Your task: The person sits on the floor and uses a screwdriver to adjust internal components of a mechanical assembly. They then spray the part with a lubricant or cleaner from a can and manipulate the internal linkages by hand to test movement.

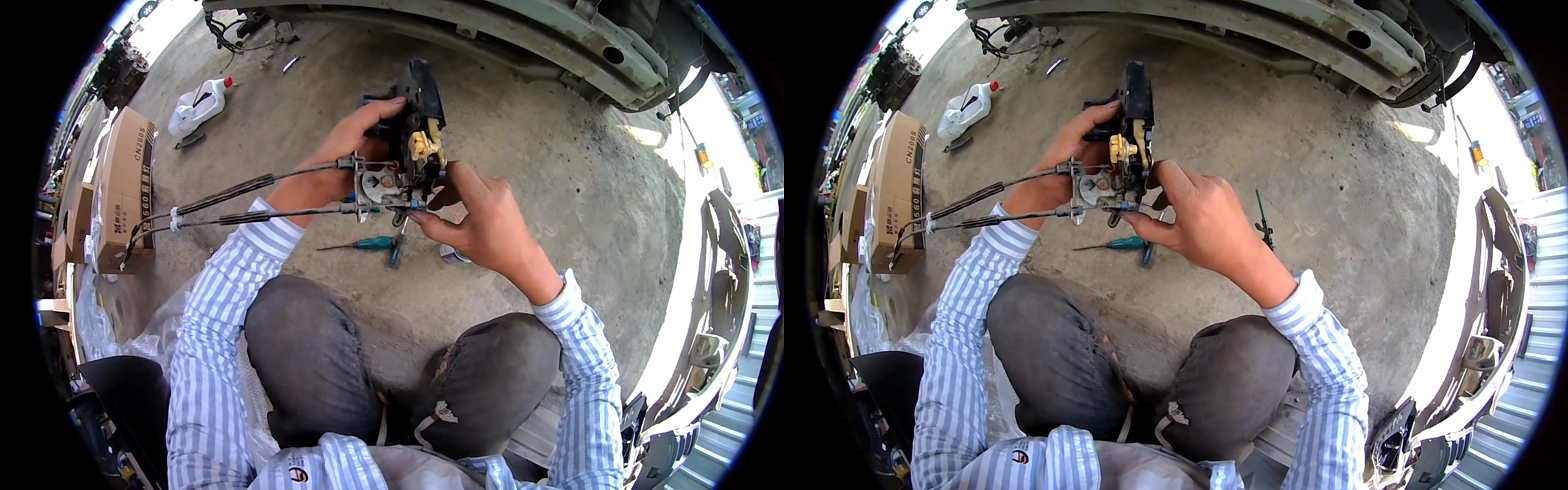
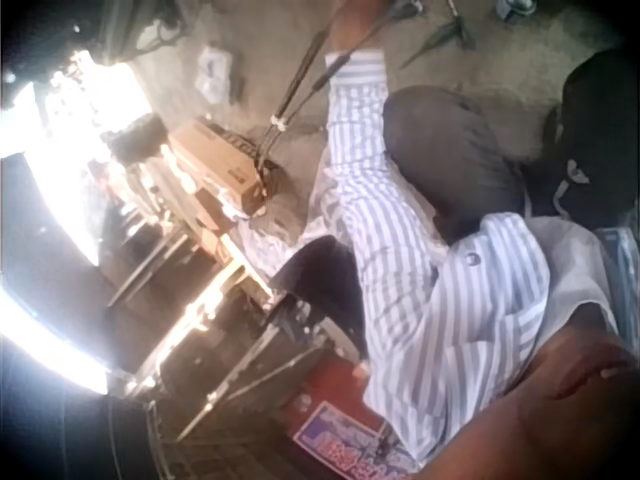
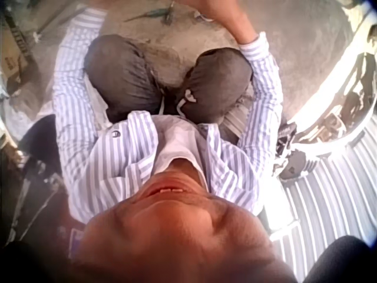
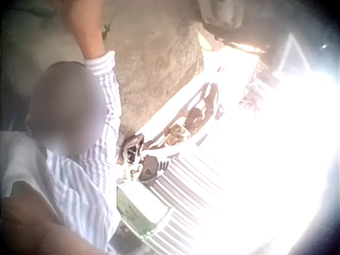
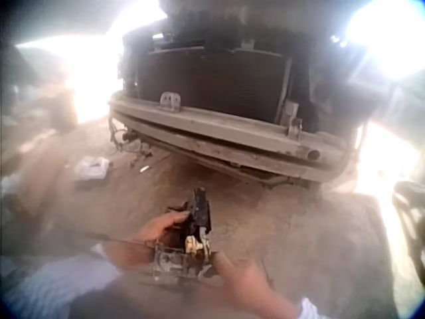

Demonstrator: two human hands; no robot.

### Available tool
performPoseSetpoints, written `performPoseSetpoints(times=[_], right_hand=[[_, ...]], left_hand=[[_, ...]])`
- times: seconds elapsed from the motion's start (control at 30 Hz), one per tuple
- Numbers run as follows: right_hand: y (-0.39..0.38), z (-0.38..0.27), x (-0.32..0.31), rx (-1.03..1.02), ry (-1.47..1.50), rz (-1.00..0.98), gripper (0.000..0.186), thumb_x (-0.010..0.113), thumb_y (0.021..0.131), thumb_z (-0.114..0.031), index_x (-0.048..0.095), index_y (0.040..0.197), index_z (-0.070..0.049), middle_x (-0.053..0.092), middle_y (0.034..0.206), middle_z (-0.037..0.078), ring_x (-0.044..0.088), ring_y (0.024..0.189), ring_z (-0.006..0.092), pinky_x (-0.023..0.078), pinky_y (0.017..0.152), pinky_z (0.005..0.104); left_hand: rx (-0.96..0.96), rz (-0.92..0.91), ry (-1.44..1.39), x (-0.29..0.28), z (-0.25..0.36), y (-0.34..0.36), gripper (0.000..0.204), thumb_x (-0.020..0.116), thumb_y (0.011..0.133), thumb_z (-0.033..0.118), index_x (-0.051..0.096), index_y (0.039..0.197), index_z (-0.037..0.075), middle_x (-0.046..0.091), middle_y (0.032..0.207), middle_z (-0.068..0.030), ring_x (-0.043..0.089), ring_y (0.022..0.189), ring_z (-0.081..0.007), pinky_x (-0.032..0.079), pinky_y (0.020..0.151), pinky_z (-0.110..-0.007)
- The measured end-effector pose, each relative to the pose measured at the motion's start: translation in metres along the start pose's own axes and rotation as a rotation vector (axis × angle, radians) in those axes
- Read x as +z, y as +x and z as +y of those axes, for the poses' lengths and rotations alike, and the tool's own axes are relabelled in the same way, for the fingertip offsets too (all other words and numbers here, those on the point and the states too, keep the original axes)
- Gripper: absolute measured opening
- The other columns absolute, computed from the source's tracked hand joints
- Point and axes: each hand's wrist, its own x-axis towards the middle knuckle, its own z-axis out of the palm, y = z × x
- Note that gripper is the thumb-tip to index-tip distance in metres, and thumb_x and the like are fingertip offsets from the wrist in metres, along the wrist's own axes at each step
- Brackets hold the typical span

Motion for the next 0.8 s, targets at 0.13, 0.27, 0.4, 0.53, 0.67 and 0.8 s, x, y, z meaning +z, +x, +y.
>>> performPoseSetpoints(times=[0.13, 0.27, 0.4, 0.53, 0.67, 0.8], right_hand=[[-0.001, 0.001, -0.002, 0.002, -0.064, -0.039, 0.056, 0.086, 0.071, -0.043, 0.052, 0.085, -0.001, 0.063, 0.069, 0.015, 0.066, 0.060, 0.0324, 0.051, 0.053, 0.0374], [-0.003, 0.001, 0.000, 0.022, -0.031, 0.048, 0.058, 0.086, 0.069, -0.045, 0.052, 0.085, -0.001, 0.062, 0.067, 0.014, 0.066, 0.060, 0.0303, 0.051, 0.052, 0.0373], [0.000, 0.000, -0.004, 0.041, -0.010, 0.032, 0.054, 0.085, 0.073, -0.041, 0.052, 0.086, -0.001, 0.062, 0.068, 0.014, 0.067, 0.060, 0.0288, 0.051, 0.052, 0.0375], [-0.003, -0.002, 0.002, -0.084, -0.149, -0.029, 0.049, 0.083, 0.077, -0.037, 0.052, 0.087, -0.001, 0.064, 0.070, 0.014, 0.067, 0.060, 0.0286, 0.051, 0.052, 0.0379], [-0.007, 0.002, 0.005, -0.045, -0.103, -0.008, 0.052, 0.085, 0.074, -0.040, 0.052, 0.085, -0.001, 0.064, 0.070, 0.014, 0.066, 0.059, 0.0285, 0.050, 0.052, 0.0368], [-0.006, 0.002, 0.005, -0.038, -0.087, 0.047, 0.055, 0.086, 0.069, -0.043, 0.053, 0.083, -0.002, 0.064, 0.067, 0.012, 0.066, 0.057, 0.0278, 0.050, 0.051, 0.0353]], left_hand=[[-0.008, 0.026, 0.067, -0.004, -0.001, -0.001, 0.038, 0.052, 0.099, 0.040, 0.063, 0.114, 0.007, 0.068, 0.101, -0.0071, 0.066, 0.088, -0.0200, 0.053, 0.078, -0.037], [0.046, 0.071, 0.057, 0.014, -0.006, -0.002, 0.038, 0.051, 0.100, 0.040, 0.062, 0.115, 0.008, 0.068, 0.102, -0.0069, 0.066, 0.090, -0.0200, 0.052, 0.081, -0.037], [0.035, -0.044, 0.022, 0.007, -0.003, 0.002, 0.038, 0.050, 0.100, 0.040, 0.062, 0.115, 0.008, 0.068, 0.103, -0.0064, 0.065, 0.091, -0.0189, 0.051, 0.081, -0.036], [0.022, -0.026, 0.065, -0.006, 0.003, -0.004, 0.037, 0.050, 0.100, 0.041, 0.062, 0.115, 0.008, 0.069, 0.102, -0.0052, 0.066, 0.088, -0.0180, 0.051, 0.079, -0.035], [-0.016, -0.040, 0.105, -0.003, 0.003, -0.006, 0.037, 0.051, 0.099, 0.041, 0.062, 0.114, 0.008, 0.069, 0.101, -0.0043, 0.067, 0.085, -0.0172, 0.051, 0.075, -0.034], [0.026, -0.011, 0.085, 0.015, 0.005, -0.013, 0.039, 0.053, 0.098, 0.041, 0.062, 0.114, 0.006, 0.069, 0.099, -0.0068, 0.067, 0.084, -0.0179, 0.053, 0.073, -0.035]])
